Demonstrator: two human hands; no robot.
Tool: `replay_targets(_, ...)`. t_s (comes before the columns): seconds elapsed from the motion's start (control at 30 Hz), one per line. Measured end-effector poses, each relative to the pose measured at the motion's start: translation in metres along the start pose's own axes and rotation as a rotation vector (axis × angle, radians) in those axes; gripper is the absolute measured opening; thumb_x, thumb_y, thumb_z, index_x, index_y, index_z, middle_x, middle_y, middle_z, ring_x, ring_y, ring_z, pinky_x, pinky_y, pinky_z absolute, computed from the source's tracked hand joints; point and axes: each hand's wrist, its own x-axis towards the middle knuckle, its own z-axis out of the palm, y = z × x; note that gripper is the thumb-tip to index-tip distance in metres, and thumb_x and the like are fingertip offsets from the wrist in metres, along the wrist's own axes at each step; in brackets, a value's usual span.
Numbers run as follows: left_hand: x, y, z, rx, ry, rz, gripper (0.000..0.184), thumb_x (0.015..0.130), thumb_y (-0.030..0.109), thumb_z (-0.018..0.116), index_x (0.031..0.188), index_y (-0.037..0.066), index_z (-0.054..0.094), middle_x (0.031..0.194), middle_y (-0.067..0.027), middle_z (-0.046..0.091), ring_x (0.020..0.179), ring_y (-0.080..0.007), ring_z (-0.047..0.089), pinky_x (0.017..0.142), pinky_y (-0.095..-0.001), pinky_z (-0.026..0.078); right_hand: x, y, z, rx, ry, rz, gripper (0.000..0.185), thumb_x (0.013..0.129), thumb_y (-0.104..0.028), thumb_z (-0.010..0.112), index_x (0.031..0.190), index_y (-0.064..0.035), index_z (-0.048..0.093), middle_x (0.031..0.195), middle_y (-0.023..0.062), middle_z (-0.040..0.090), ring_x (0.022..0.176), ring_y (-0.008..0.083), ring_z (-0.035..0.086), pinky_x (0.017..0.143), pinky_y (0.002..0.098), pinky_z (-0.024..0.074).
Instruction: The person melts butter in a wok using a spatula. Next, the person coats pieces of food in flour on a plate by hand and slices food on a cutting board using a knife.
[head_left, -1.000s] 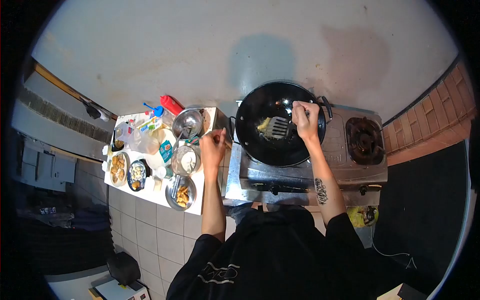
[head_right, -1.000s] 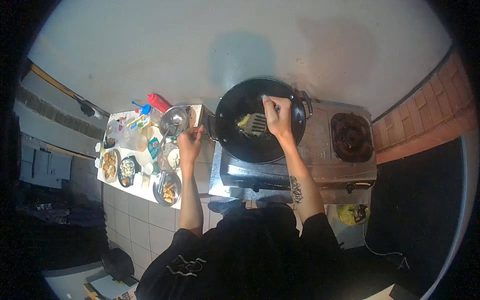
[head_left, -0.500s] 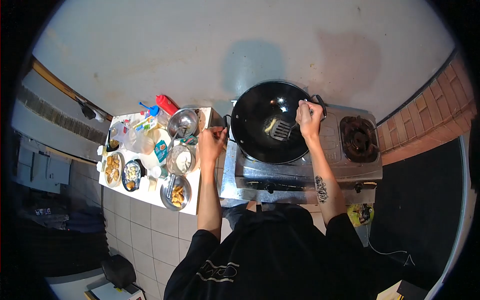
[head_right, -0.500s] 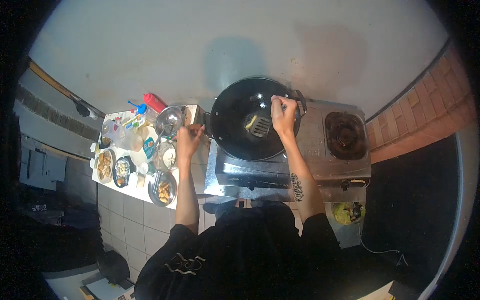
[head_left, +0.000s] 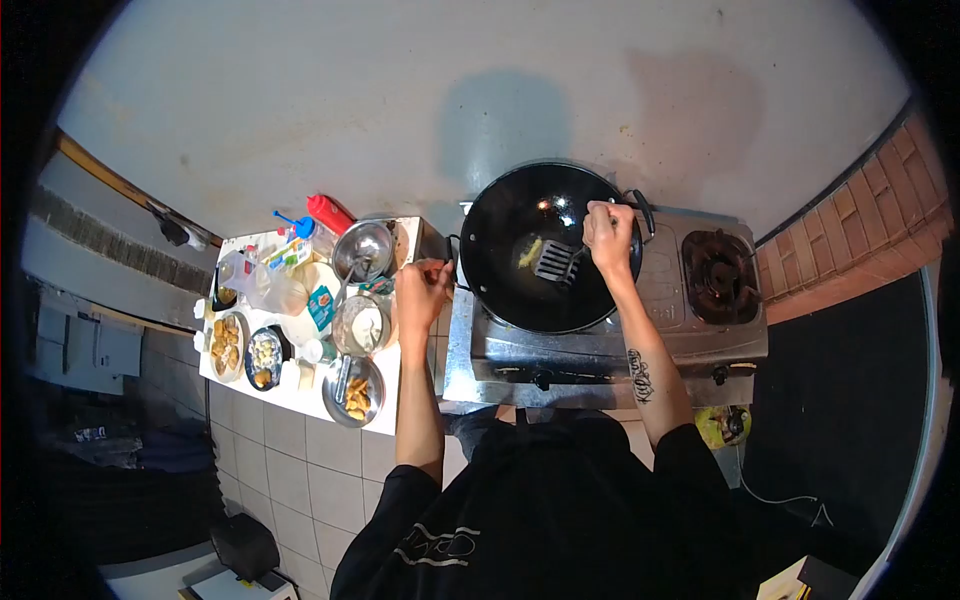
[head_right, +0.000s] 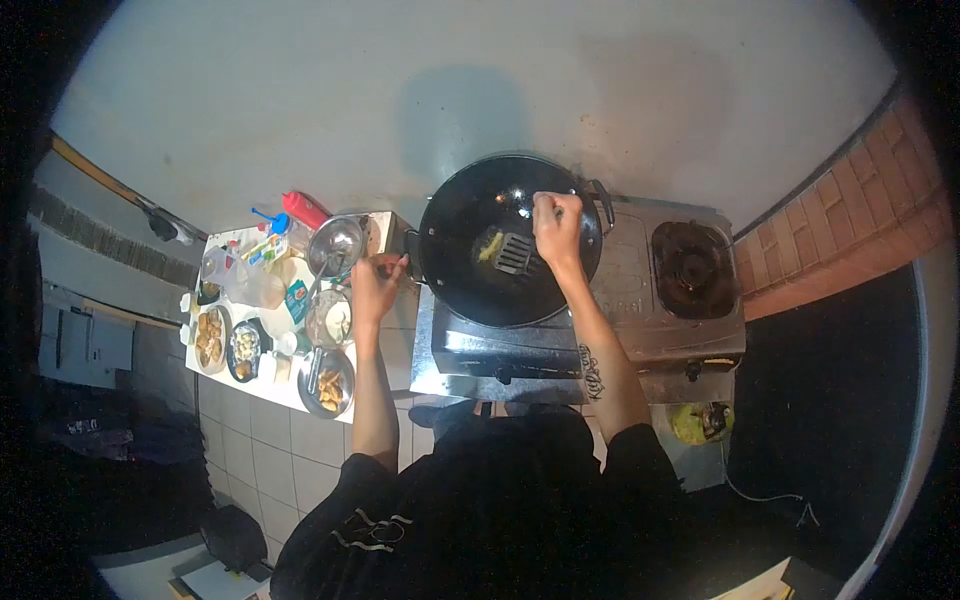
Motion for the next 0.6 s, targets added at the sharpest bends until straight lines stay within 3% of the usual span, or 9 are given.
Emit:
replay_targets(0.17,0.002,0.003,-0.001,0.020,-0.022,-0.021,0.021,0.076,0.015,0.073,0.080,-0.005,0.069,0.060,-0.0161,0.060,0.053,-0.0275,0.058,0.054,-0.0354,0.044,0.007,0.012,0.005,-0.235,-0.048,-0.089,0.028,0.082,-0.010,0.056,0.061,0.0080,0.053,0.047,0.0090,0.046,0.049,0.0117,0.046,0.050,0.0347,0.0346)
replay_targets(0.27,0.001,0.003,0.000,0.026,-0.026,-0.032,0.020,0.077,0.015,0.073,0.080,-0.005,0.069,0.061,-0.0170,0.061,0.053,-0.0275,0.059,0.054,-0.0353,0.044,0.008,0.004,0.013,-0.242,-0.049,-0.123,0.028,0.082,-0.011,0.055,0.062,0.0089,0.053,0.048,0.0130,0.046,0.048,0.0151,0.047,0.051,0.0360,0.0350)
replay_targets(0.4,0.000,0.006,-0.001,0.041,-0.021,-0.039,0.020,0.077,0.015,0.073,0.081,-0.004,0.069,0.062,-0.0173,0.061,0.054,-0.0277,0.060,0.054,-0.0352,0.045,0.007,-0.002,0.020,-0.268,-0.053,-0.151,0.028,0.082,-0.011,0.054,0.063,0.0086,0.054,0.047,0.0123,0.045,0.046,0.0194,0.047,0.051,0.0365,0.0344)
replay_targets(0.47,0.000,0.004,0.001,0.043,-0.009,-0.028,0.020,0.077,0.015,0.073,0.081,-0.004,0.069,0.062,-0.0171,0.061,0.054,-0.0278,0.060,0.055,-0.0353,0.045,0.007,-0.005,0.023,-0.277,-0.029,-0.098,0.028,0.082,-0.013,0.054,0.064,0.0087,0.056,0.051,0.0157,0.050,0.051,0.0258,0.052,0.056,0.0376,0.0389)
replay_targets(0.5,0.000,0.003,0.001,0.046,0.001,-0.017,0.020,0.077,0.015,0.073,0.081,-0.004,0.069,0.062,-0.0170,0.062,0.055,-0.0280,0.060,0.055,-0.0354,0.045,0.009,0.003,0.022,-0.276,-0.028,-0.101,0.028,0.082,-0.013,0.054,0.064,0.0087,0.056,0.051,0.0157,0.050,0.051,0.0258,0.052,0.056,0.0376,0.0389)
replay_targets(0.57,0.000,0.004,0.001,0.049,0.003,-0.018,0.020,0.077,0.015,0.073,0.081,-0.004,0.069,0.062,-0.0168,0.062,0.055,-0.0283,0.060,0.055,-0.0356,0.045,0.014,0.028,0.020,-0.420,0.028,-0.520,0.019,0.087,-0.008,0.052,0.075,0.0049,0.059,0.060,0.0051,0.049,0.048,0.0097,0.047,0.044,0.0244,0.0362)
replay_targets(0.6,-0.001,0.005,0.002,0.050,0.006,-0.023,0.020,0.077,0.016,0.073,0.081,-0.004,0.070,0.062,-0.0167,0.062,0.055,-0.0286,0.060,0.055,-0.0358,0.045,0.011,0.023,0.021,-0.419,0.030,-0.521,0.019,0.087,-0.008,0.052,0.075,0.0049,0.059,0.060,0.0051,0.049,0.048,0.0097,0.047,0.044,0.0244,0.0362)
